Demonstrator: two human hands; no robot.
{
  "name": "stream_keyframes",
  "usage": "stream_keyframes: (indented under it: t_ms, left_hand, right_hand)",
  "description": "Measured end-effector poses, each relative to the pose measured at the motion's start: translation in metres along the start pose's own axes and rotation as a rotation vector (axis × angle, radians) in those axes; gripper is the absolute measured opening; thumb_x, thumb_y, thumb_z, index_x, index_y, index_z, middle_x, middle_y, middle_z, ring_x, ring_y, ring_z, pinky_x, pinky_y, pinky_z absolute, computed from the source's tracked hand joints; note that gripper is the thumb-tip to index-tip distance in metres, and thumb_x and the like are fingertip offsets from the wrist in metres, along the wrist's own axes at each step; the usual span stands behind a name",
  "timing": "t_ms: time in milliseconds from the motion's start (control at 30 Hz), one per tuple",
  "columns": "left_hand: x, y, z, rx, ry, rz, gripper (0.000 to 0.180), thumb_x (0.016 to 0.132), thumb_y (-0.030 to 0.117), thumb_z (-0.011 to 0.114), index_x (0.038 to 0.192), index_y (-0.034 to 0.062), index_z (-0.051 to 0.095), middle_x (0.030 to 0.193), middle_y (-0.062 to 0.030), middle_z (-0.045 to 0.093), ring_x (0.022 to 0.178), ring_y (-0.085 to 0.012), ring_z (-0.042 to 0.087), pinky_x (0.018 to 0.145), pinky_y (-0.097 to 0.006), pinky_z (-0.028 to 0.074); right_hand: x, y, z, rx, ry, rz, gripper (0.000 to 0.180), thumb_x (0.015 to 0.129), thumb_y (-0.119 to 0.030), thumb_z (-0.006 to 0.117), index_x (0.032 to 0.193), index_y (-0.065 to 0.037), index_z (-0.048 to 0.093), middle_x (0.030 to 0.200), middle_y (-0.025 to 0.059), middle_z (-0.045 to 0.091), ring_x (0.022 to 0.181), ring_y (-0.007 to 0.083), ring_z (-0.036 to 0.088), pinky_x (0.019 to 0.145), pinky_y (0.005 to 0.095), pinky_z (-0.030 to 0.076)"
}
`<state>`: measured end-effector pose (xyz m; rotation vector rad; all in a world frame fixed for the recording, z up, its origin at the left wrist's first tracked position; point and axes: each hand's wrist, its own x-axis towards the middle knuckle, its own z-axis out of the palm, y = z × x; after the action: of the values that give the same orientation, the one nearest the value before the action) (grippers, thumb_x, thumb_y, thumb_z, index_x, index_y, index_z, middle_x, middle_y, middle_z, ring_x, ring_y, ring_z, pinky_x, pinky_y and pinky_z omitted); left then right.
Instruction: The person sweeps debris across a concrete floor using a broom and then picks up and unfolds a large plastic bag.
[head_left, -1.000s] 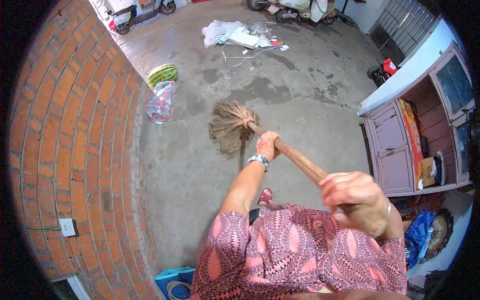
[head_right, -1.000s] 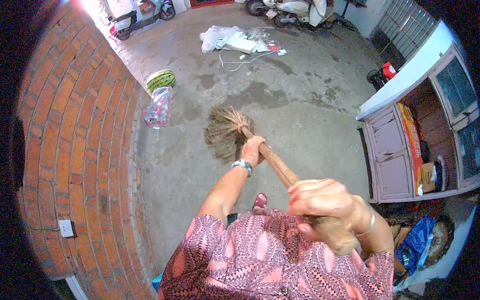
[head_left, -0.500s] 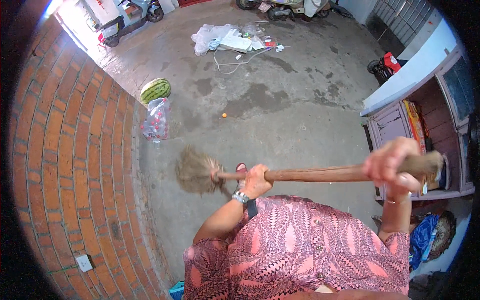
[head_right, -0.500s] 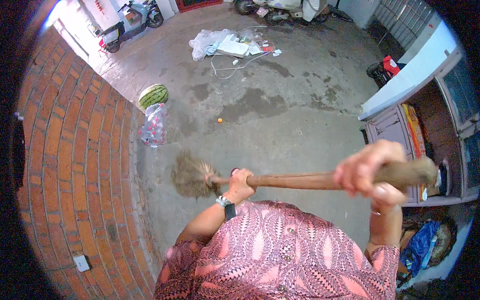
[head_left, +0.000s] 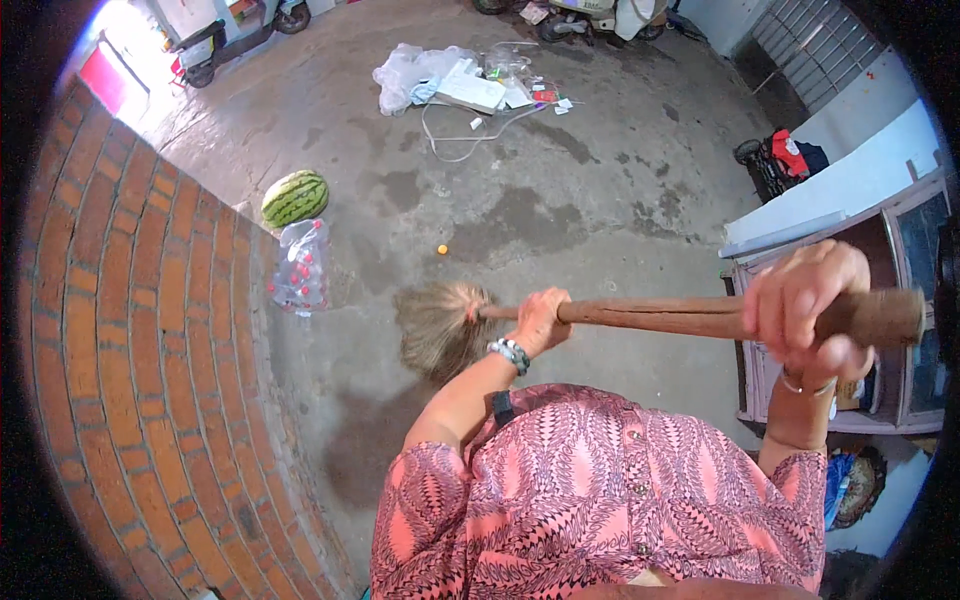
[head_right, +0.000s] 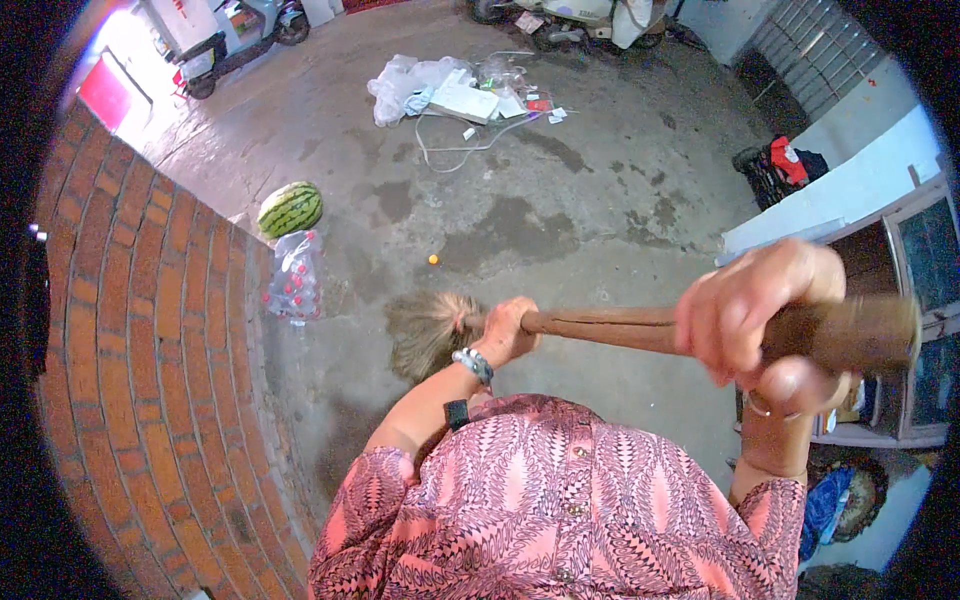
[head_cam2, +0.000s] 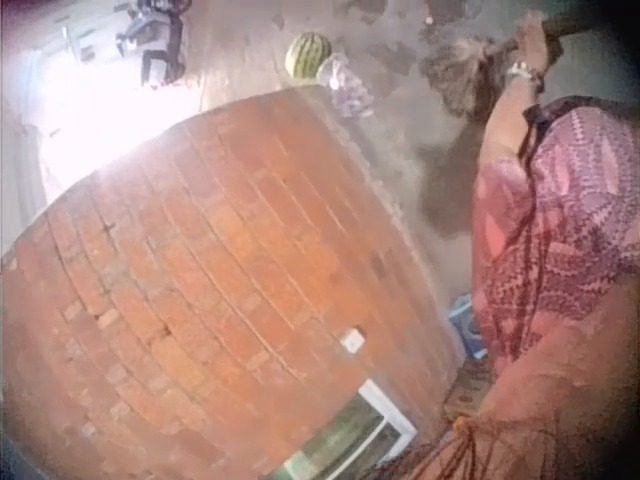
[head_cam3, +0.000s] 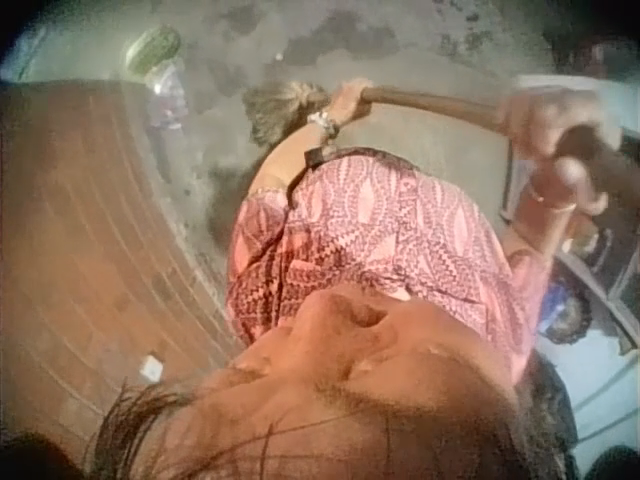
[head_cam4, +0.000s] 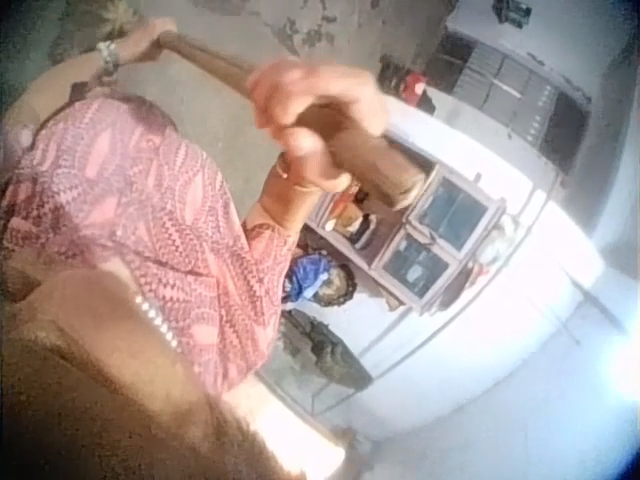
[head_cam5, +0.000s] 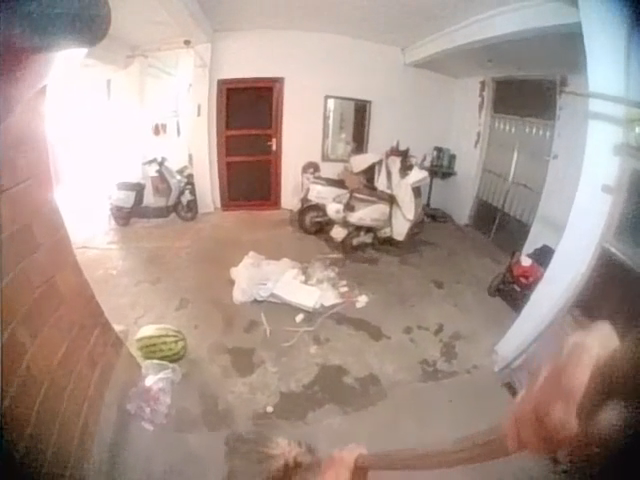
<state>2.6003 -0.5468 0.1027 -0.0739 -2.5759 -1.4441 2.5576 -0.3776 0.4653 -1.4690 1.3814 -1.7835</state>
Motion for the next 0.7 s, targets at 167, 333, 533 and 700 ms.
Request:
stream_keyframes:
  t_ms: [167,333,533,700]
  left_hand:
    - [0.085,-0.067,-0.007,0.086,0.286,0.147,0.016,0.067,0.011,0.068,0.078,0.0136,0.056,0.079,-0.0110,0.058,0.076,-0.0347,0.057,0.065,-0.042,0.047]
    - [0.145,-0.159,0.012,-0.238,0.476,-0.150,0.025,0.066,0.019,0.075,0.080,0.0115,0.055,0.080,-0.0106,0.057,0.074,-0.0331,0.056,0.065,-0.040,0.046]
    - [0.190,-0.070,0.020,0.265,0.420,0.120,0.028,0.064,0.021,0.078,0.079,0.0112,0.056,0.077,-0.0096,0.058,0.074,-0.0331,0.056,0.070,-0.041,0.045]
    - [0.205,-0.049,0.082,0.215,0.120,-0.062,0.021,0.062,0.012,0.069,0.081,0.0108,0.060,0.084,-0.0090,0.059,0.089,-0.0318,0.056,0.086,-0.041,0.040]
  right_hand:
    - [0.013,0.044,0.001,-0.277,0.022,0.079,0.014,0.073,-0.009,0.068,0.084,0.000,0.065,0.061,0.0022,0.058,0.057,0.0198,0.060,0.071,0.0409,0.051]
    - [0.006,0.076,-0.023,-0.304,-0.036,0.189,0.015,0.073,-0.011,0.070,0.078,0.001,0.062,0.066,0.0098,0.061,0.071,0.0290,0.063,0.085,0.0470,0.046]
    - [-0.078,0.070,-0.113,-0.302,0.375,0.125,0.031,0.067,-0.029,0.078,0.082,-0.006,0.064,0.067,0.0045,0.063,0.075,0.0246,0.063,0.091,0.0501,0.046]
    - [-0.116,0.058,-0.191,-0.302,0.650,0.243,0.046,0.069,-0.040,0.071,0.096,-0.006,0.054,0.065,-0.0005,0.052,0.067,0.0197,0.053,0.090,0.0477,0.041]
